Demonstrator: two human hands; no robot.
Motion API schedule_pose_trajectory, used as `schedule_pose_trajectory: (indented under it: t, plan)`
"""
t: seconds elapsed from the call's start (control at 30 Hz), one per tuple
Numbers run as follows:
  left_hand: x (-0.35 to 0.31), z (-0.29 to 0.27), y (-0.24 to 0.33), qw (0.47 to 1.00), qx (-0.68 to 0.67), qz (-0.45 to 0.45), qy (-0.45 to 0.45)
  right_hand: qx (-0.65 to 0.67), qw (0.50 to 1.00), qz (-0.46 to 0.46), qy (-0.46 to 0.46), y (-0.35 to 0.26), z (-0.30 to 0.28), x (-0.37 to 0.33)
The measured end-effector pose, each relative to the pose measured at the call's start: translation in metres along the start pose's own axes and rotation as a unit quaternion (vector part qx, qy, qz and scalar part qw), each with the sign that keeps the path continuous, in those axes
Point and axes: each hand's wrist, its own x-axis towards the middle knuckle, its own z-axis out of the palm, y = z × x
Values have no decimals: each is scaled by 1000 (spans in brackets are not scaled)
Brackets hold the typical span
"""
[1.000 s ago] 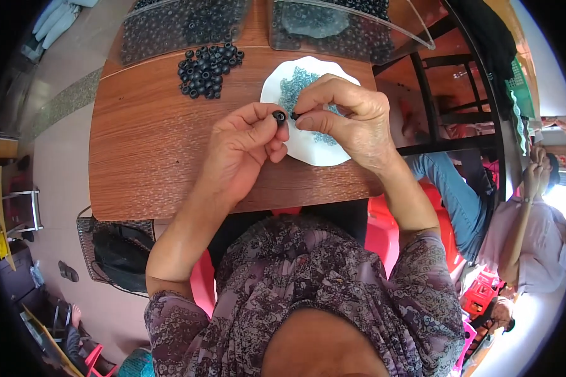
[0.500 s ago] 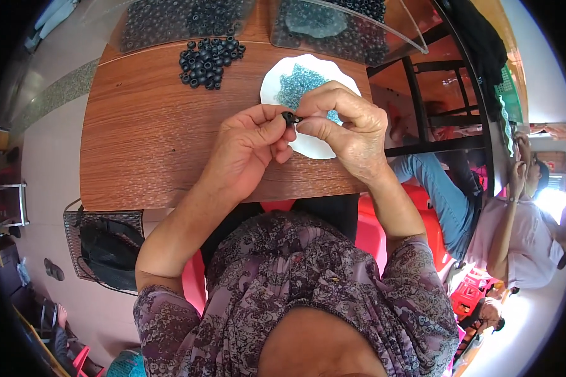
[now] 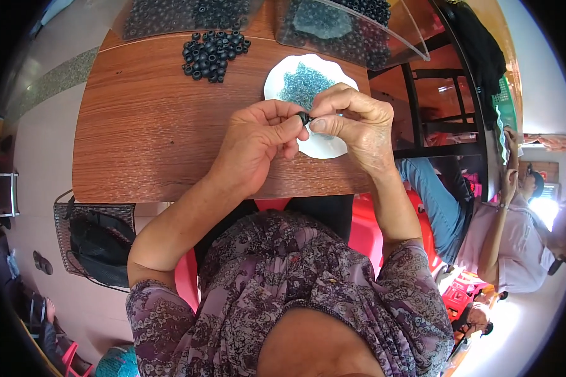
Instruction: Inserting small blue beads into the center of black plastic rings.
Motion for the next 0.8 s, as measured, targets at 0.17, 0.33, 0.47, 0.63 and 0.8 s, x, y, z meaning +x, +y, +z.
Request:
schedule_pose_trajectory:
  t: [0.17, 0.33, 0.47, 0.63, 0.8]
  plan:
    - [-1, -4, 0, 1000, 13, -6, -9, 19, 999, 26, -6, 2, 1, 0]
    - [-2, -6, -1, 1000, 18, -4, 2, 66, 995, 78, 6, 2, 4, -2]
    - [-3, -7, -3, 1000, 21, 3, 0, 108, 984, 141, 4, -4, 5, -3]
    - [-2, -7, -1, 1000, 14, -14, -6, 118, 972, 192, -62, -2, -2, 6]
    - [-4, -5, 1, 999, 29, -34, -8, 136, 954, 228, -140, 1, -11, 16]
